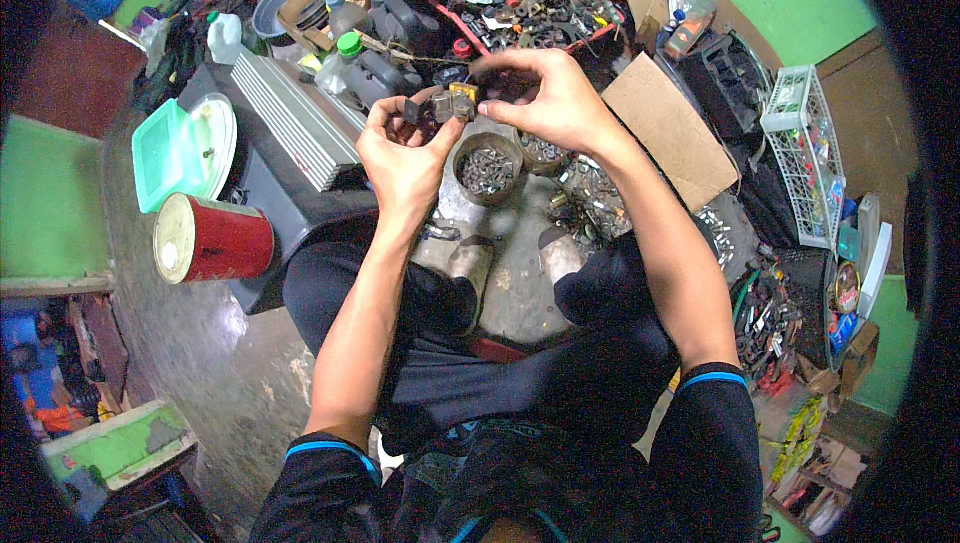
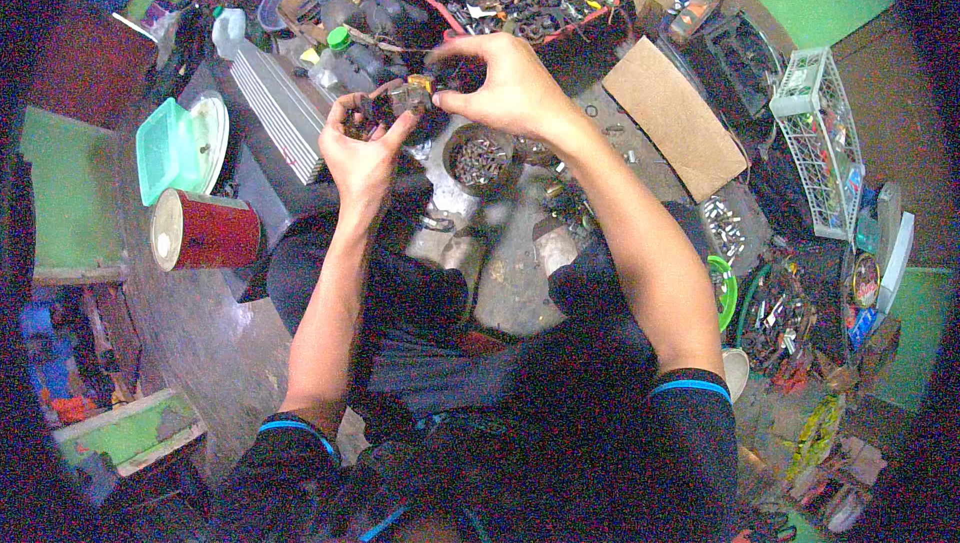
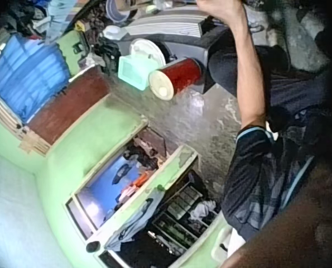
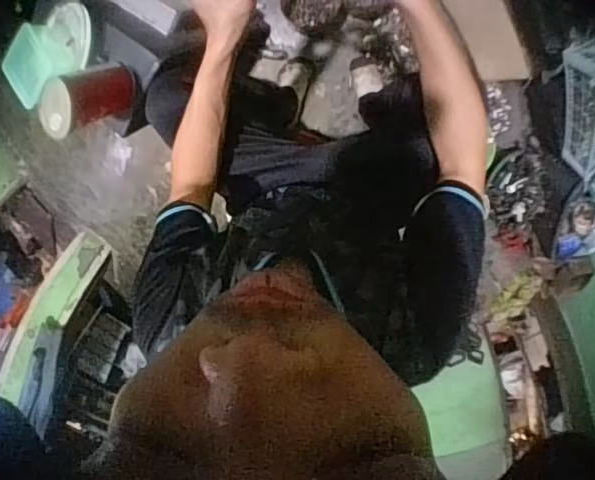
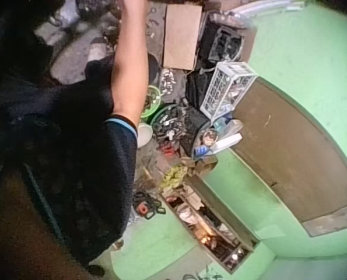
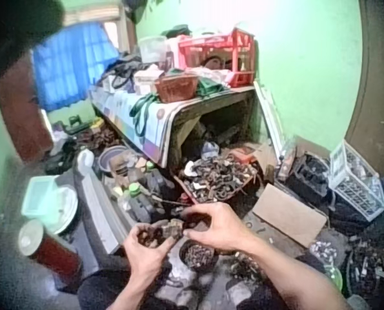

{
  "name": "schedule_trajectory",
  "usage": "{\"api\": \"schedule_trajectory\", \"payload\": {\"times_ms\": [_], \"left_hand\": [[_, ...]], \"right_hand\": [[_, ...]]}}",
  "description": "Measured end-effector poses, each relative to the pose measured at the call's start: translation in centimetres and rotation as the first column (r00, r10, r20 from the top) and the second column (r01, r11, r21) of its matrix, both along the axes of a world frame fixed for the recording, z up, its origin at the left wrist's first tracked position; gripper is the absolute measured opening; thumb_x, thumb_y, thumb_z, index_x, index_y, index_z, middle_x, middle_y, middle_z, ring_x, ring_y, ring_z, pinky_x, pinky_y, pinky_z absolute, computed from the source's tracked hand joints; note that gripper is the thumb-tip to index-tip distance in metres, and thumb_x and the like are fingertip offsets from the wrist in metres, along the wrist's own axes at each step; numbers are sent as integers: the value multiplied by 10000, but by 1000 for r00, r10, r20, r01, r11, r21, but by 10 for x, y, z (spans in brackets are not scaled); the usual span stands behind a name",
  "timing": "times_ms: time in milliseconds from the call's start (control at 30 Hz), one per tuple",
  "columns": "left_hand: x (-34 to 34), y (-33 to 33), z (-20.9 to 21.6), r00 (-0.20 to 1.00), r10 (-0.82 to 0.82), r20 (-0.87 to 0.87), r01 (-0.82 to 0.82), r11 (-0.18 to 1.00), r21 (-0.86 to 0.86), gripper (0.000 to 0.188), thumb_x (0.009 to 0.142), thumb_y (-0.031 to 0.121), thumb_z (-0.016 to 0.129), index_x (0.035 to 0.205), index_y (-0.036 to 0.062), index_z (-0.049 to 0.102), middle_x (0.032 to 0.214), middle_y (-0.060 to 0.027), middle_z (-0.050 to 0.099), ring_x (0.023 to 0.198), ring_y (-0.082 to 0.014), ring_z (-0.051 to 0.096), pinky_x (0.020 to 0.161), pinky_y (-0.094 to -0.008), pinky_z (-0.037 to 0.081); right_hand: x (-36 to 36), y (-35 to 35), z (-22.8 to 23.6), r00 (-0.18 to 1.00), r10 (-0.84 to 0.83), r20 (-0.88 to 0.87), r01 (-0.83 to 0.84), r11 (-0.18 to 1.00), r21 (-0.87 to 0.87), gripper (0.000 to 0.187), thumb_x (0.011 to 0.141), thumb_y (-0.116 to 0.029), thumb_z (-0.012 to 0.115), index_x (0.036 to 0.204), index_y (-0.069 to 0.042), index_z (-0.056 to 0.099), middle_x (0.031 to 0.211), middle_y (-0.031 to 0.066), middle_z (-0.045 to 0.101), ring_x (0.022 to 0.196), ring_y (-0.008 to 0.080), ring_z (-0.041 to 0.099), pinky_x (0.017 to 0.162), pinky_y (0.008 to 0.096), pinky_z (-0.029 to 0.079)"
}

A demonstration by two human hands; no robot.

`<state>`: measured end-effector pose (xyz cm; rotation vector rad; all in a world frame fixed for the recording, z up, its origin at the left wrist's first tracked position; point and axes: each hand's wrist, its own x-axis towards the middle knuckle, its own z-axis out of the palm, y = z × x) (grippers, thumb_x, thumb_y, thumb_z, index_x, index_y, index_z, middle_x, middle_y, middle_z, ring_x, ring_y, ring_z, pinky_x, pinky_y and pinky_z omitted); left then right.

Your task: The person sits on the floor and assembles a small mechanical component by hand. They pick up small metal parts from a container and the floor, insert them into the main body, and rotate the assembly to check fit.

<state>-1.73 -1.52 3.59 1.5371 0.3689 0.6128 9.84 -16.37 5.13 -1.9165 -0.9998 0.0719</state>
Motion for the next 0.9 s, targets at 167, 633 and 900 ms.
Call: {"api": "schedule_trajectory", "payload": {"times_ms": [167,633,900], "left_hand": [[2,0,0,998,-43,-44,44,999,18,548,704,19,801,1153,-57,496,1031,-162,647,908,-187,653,798,-281,551],[2,4,-2,950,-312,-6,290,889,-354,676,740,-13,763,1312,-75,407,1149,-179,596,1013,-209,617,853,-307,541],[1,7,-1,947,-320,36,299,832,-467,711,745,-42,738,1346,-56,359,1133,-166,589,953,-207,636,761,-275,530]], "right_hand": [[-13,3,13,976,181,123,-189,980,58,316,725,-66,741,1035,-35,687,1005,84,673,969,151,617,818,299,495],[-11,4,9,997,-80,9,80,994,-67,232,787,-72,679,1001,15,670,870,117,694,814,130,631,747,300,497],[-4,4,12,925,-73,-374,148,973,176,131,866,-16,600,970,27,667,855,101,685,705,129,650,639,260,529]]}}
